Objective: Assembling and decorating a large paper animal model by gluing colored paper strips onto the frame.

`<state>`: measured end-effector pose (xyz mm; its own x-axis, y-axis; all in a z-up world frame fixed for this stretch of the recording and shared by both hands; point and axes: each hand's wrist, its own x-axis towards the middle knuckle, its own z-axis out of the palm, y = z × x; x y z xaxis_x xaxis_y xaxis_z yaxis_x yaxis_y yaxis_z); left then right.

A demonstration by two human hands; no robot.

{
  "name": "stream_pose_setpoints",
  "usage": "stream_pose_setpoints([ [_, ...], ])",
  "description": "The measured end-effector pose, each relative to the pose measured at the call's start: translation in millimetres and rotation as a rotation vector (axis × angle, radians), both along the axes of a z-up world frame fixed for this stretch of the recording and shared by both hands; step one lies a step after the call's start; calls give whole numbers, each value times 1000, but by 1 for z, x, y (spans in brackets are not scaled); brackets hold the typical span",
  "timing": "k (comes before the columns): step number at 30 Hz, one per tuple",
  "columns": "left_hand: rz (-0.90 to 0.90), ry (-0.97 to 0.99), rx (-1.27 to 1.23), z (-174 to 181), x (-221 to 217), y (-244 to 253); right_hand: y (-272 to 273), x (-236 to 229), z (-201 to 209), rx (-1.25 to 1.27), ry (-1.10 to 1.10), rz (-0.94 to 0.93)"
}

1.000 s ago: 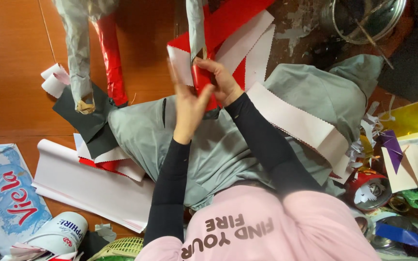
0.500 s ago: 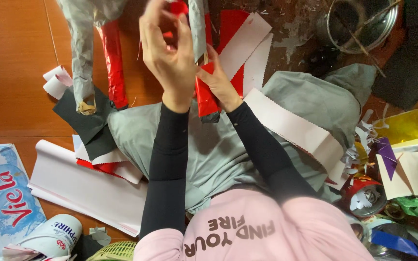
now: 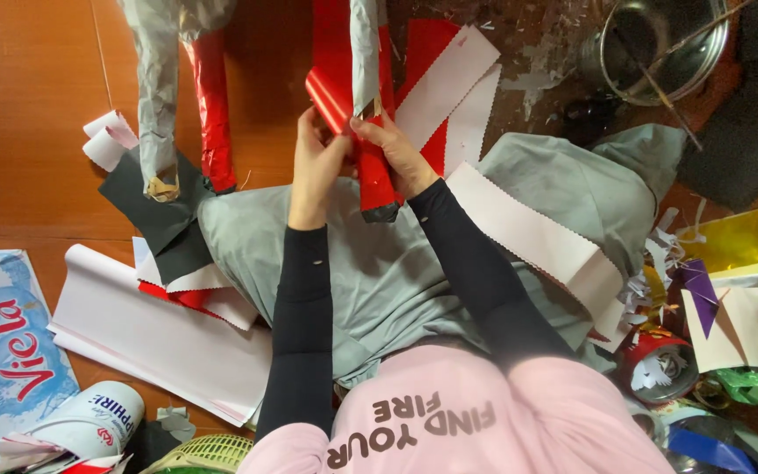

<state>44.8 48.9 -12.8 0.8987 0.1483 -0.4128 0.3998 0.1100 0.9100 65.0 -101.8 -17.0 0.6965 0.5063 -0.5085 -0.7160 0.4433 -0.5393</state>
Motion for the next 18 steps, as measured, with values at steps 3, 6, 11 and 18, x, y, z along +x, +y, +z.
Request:
stream_pose_setpoints([
  [3,157,-100,311,-41,2,6,0,0,-1,-13,9,-9],
  [6,281,-288,611,-91,11,30,1,-2,-21,-30,24,-13],
  [11,565,-413,567,-60,47,77,0,2,14,-50,18,-3],
  [18,546,-988,1010,118,93,18,-4,-26,3,-862,-985,-141],
])
